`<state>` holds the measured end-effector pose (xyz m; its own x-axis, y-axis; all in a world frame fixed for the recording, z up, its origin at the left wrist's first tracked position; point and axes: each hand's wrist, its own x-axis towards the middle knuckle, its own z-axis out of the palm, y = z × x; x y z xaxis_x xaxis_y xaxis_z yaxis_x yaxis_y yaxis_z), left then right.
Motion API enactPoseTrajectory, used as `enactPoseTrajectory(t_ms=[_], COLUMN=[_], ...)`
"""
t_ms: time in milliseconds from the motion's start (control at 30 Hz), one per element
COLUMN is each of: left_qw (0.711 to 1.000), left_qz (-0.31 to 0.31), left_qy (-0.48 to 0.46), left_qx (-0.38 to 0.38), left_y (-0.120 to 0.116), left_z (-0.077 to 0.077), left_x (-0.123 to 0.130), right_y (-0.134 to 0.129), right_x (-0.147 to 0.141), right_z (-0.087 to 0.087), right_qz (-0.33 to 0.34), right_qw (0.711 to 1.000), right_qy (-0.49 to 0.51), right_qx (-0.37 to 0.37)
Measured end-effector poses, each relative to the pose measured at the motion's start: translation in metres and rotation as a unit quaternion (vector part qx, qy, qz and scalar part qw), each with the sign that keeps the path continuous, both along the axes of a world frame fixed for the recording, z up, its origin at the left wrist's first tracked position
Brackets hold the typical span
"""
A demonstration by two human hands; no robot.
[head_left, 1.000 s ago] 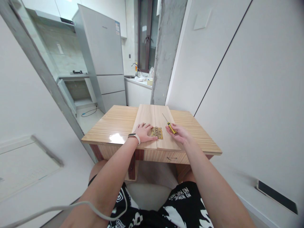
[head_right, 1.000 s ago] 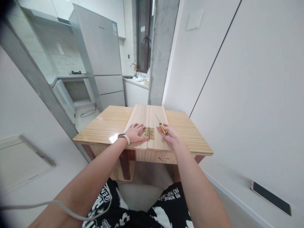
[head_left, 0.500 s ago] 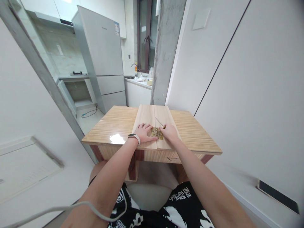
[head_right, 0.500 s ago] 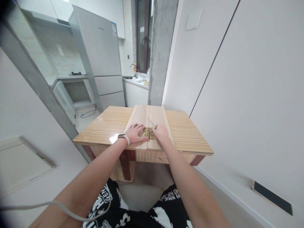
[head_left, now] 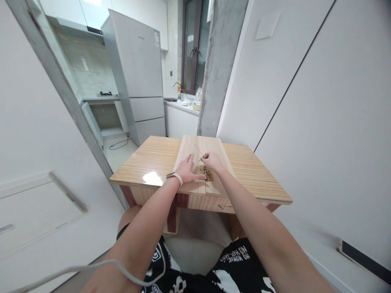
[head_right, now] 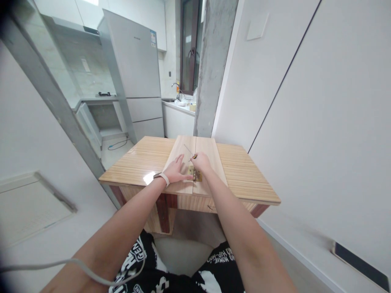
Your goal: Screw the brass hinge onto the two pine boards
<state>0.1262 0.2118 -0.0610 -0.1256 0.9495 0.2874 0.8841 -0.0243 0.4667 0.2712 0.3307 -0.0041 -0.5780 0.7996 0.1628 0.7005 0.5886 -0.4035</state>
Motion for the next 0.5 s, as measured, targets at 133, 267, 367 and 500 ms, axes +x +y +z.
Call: enactPoseTrajectory(t_ms=[133,267,367,500], left_qw=[0.996,0.991,0.99,0.992], left_qz=[0.003,0.004,-0.003,0.0], left_qy=[-0.08,-0.122,-0.129,-0.12], left_qx=[0.035,0.051,0.049,0.046], left_y=[0.007,0.011,0.011,0.009], left_z=[-0.006,-0.013,-0.015,-0.012], left_x=[-0.008,-0.013,-0.014,-0.014], right_y=[0.003,0.007,0.008,0.007], right_x=[-0.028,-0.047,-0.052,-0.049], right_z=[-0.011,-0.017,-0.016,-0.011], right_qz=[0.008,0.019,0.027,0.044], right_qw=[0.999,0.999,0.998,0.998], right_qy=[-0.031,-0.046,-0.052,-0.044], right_qx=[-0.003,-0.015,-0.02,-0.023])
